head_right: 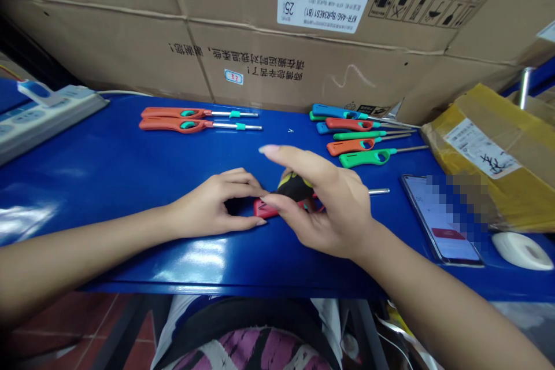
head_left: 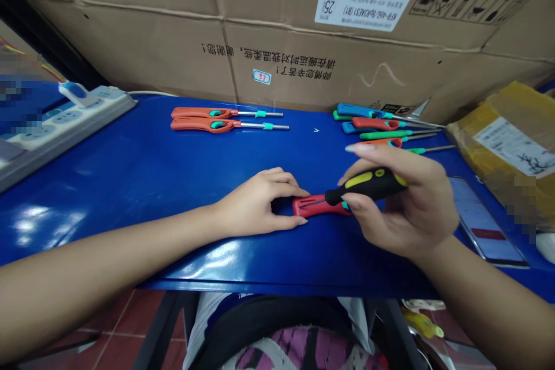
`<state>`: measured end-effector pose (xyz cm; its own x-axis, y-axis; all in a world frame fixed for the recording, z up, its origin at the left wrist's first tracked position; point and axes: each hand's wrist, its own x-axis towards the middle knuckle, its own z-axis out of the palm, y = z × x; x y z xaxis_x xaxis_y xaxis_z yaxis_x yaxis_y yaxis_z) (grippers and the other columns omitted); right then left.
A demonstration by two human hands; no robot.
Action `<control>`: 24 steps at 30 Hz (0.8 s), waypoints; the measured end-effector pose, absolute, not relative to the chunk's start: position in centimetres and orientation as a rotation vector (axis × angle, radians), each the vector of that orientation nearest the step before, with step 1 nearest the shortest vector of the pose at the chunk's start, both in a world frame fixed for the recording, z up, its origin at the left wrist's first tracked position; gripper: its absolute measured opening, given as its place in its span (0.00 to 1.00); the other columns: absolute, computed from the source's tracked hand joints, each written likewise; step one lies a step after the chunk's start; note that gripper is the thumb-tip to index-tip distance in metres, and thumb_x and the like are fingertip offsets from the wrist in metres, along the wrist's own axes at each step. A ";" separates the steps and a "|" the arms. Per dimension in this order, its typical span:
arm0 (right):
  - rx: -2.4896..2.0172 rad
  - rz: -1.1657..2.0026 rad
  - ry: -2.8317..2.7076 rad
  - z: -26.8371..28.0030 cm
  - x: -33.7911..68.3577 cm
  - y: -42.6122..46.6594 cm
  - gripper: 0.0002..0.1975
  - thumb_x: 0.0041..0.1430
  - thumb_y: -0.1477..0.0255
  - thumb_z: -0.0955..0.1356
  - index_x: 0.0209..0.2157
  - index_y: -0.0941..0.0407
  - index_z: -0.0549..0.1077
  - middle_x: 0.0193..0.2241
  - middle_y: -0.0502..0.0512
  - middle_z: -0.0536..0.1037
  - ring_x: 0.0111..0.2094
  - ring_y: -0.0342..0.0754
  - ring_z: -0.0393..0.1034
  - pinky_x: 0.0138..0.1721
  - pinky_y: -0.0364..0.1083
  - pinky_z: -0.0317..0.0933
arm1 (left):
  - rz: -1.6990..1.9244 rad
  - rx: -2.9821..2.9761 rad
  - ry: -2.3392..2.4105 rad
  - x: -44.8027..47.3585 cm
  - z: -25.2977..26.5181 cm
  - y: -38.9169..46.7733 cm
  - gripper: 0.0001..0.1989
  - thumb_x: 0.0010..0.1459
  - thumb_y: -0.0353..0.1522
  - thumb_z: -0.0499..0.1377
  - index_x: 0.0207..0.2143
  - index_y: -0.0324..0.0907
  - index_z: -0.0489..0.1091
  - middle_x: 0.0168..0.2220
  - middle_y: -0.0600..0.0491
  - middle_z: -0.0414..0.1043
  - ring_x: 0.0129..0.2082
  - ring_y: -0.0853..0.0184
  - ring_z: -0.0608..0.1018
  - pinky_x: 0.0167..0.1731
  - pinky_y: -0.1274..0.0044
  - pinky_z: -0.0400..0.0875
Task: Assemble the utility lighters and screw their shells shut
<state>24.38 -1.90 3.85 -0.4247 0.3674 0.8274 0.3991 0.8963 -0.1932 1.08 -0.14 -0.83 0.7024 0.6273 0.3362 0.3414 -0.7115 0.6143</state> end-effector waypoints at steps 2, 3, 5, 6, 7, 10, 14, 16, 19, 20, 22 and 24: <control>-0.574 -0.182 -2.010 3.7 24.6 -1.9 0.19 0.59 0.67 0.75 0.52 0.52 0.75 0.36 0.53 0.84 0.29 0.48 0.79 0.31 0.45 0.74 | 0.719 2.387 0.751 1.1 -0.8 -0.1 0.18 0.58 0.37 0.69 0.49 0.40 0.78 0.43 0.47 0.79 0.44 0.61 0.78 0.49 0.68 0.71; -0.590 -0.186 -1.993 3.6 24.7 -1.9 0.17 0.61 0.66 0.73 0.51 0.52 0.75 0.36 0.54 0.84 0.29 0.48 0.79 0.30 0.46 0.74 | 0.718 2.387 0.753 1.1 -0.8 -0.1 0.18 0.58 0.37 0.69 0.50 0.40 0.78 0.43 0.47 0.79 0.44 0.61 0.78 0.49 0.68 0.71; -0.611 -0.053 -1.972 3.4 24.7 -1.9 0.18 0.67 0.66 0.66 0.56 0.53 0.73 0.42 0.57 0.83 0.33 0.50 0.80 0.32 0.48 0.75 | 0.723 2.387 0.746 1.0 -0.8 -0.1 0.19 0.58 0.38 0.69 0.50 0.40 0.78 0.43 0.47 0.79 0.44 0.61 0.78 0.49 0.68 0.71; -0.625 0.044 -1.974 3.4 24.7 -2.0 0.20 0.69 0.67 0.63 0.60 0.53 0.69 0.46 0.58 0.82 0.36 0.51 0.80 0.34 0.50 0.75 | 0.724 2.389 0.737 1.0 -0.8 -0.1 0.19 0.58 0.38 0.69 0.50 0.39 0.78 0.43 0.47 0.79 0.44 0.61 0.78 0.49 0.68 0.71; -0.635 0.125 -1.984 3.5 24.6 -2.0 0.22 0.70 0.69 0.62 0.64 0.52 0.66 0.48 0.58 0.81 0.39 0.52 0.80 0.36 0.51 0.76 | 0.727 2.390 0.730 1.0 -0.8 -0.1 0.19 0.58 0.38 0.69 0.50 0.39 0.78 0.42 0.47 0.79 0.44 0.61 0.78 0.49 0.68 0.71; -0.617 0.079 -2.021 3.8 24.5 -1.9 0.24 0.67 0.71 0.66 0.63 0.50 0.67 0.42 0.55 0.82 0.35 0.51 0.79 0.35 0.50 0.75 | 0.735 2.392 0.732 1.1 -0.8 -0.1 0.18 0.58 0.38 0.69 0.49 0.40 0.78 0.42 0.48 0.79 0.44 0.61 0.78 0.49 0.68 0.72; -0.583 -0.260 -2.024 4.0 24.8 -1.9 0.14 0.60 0.68 0.74 0.49 0.51 0.76 0.30 0.50 0.81 0.25 0.46 0.75 0.26 0.45 0.68 | 0.730 2.388 0.746 1.1 -0.8 -0.1 0.17 0.58 0.38 0.68 0.48 0.40 0.78 0.42 0.48 0.79 0.44 0.61 0.78 0.48 0.68 0.72; -0.596 -0.239 -2.020 4.0 24.9 -2.0 0.11 0.66 0.67 0.68 0.49 0.53 0.76 0.32 0.52 0.82 0.26 0.46 0.75 0.26 0.45 0.69 | 0.731 2.389 0.744 1.1 -0.8 -0.1 0.18 0.58 0.38 0.69 0.49 0.41 0.78 0.43 0.48 0.79 0.44 0.61 0.78 0.48 0.68 0.72; -0.597 -0.016 -2.035 3.9 24.8 -2.2 0.20 0.68 0.72 0.60 0.59 0.54 0.72 0.45 0.58 0.83 0.38 0.51 0.80 0.35 0.49 0.74 | 0.743 2.397 0.733 1.1 -0.9 0.0 0.19 0.58 0.38 0.69 0.49 0.39 0.78 0.42 0.48 0.79 0.44 0.61 0.78 0.48 0.68 0.72; -0.584 0.047 -2.044 3.9 24.7 -2.3 0.23 0.67 0.73 0.61 0.61 0.53 0.69 0.49 0.59 0.82 0.39 0.52 0.80 0.36 0.50 0.75 | 0.747 2.399 0.732 1.1 -0.9 0.0 0.19 0.58 0.38 0.69 0.49 0.39 0.78 0.42 0.48 0.79 0.43 0.61 0.78 0.48 0.68 0.72; -0.569 0.056 -2.042 3.8 24.7 -2.4 0.25 0.64 0.72 0.66 0.62 0.53 0.68 0.50 0.59 0.82 0.36 0.51 0.81 0.34 0.50 0.75 | 0.745 2.397 0.737 1.1 -0.9 -0.1 0.18 0.58 0.38 0.69 0.48 0.39 0.78 0.42 0.48 0.79 0.44 0.61 0.78 0.48 0.68 0.72; -0.633 -0.013 -2.014 3.5 25.0 -2.5 0.23 0.59 0.70 0.73 0.56 0.50 0.72 0.43 0.55 0.84 0.31 0.50 0.80 0.32 0.48 0.74 | 0.731 2.386 0.743 1.1 -0.8 -0.1 0.17 0.58 0.38 0.68 0.49 0.40 0.78 0.43 0.48 0.79 0.44 0.61 0.78 0.49 0.68 0.72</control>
<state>24.98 -2.52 3.52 -0.3784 0.4278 0.8209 0.4387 0.8637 -0.2479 1.09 -0.08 -0.80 0.7019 0.6300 0.3324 0.3426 -0.7077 0.6179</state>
